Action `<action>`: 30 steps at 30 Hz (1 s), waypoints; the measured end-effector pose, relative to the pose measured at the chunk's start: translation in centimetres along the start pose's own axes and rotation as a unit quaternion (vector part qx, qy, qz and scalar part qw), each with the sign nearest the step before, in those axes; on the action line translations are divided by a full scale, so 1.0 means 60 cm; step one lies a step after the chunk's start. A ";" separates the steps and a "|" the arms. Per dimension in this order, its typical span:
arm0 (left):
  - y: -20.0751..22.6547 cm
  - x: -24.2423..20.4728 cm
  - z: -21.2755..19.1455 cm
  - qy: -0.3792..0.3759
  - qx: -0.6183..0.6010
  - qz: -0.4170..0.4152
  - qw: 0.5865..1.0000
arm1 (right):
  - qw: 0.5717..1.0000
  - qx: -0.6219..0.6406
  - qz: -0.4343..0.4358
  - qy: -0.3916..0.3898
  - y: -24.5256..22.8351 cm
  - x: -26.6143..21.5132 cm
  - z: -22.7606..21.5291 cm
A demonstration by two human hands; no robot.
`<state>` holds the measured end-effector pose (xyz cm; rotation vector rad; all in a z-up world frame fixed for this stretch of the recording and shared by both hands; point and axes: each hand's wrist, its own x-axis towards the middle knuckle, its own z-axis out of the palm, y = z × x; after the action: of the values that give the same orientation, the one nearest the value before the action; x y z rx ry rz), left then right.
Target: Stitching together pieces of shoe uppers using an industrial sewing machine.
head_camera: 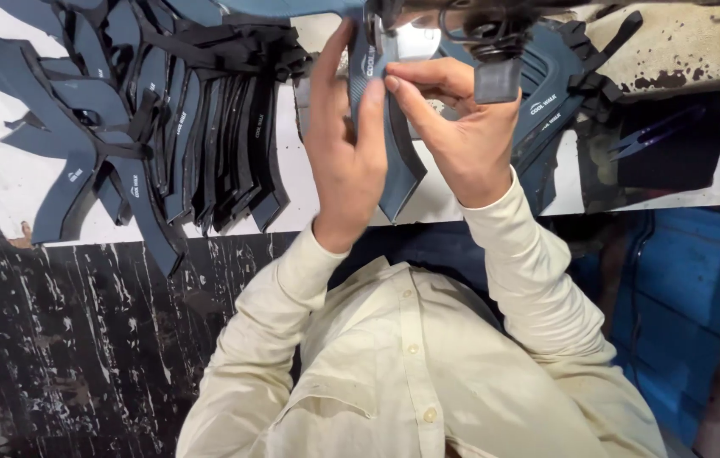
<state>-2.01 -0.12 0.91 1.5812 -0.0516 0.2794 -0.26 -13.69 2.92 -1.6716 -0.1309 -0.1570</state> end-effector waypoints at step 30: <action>0.005 0.093 -0.054 -0.176 -0.077 -0.059 0.980 | 0.938 -0.346 0.005 0.013 0.024 -0.051 -0.224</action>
<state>2.87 3.88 2.39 1.4567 -0.2482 -0.0981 -3.36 -27.20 2.33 -2.3713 -0.0462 -0.2342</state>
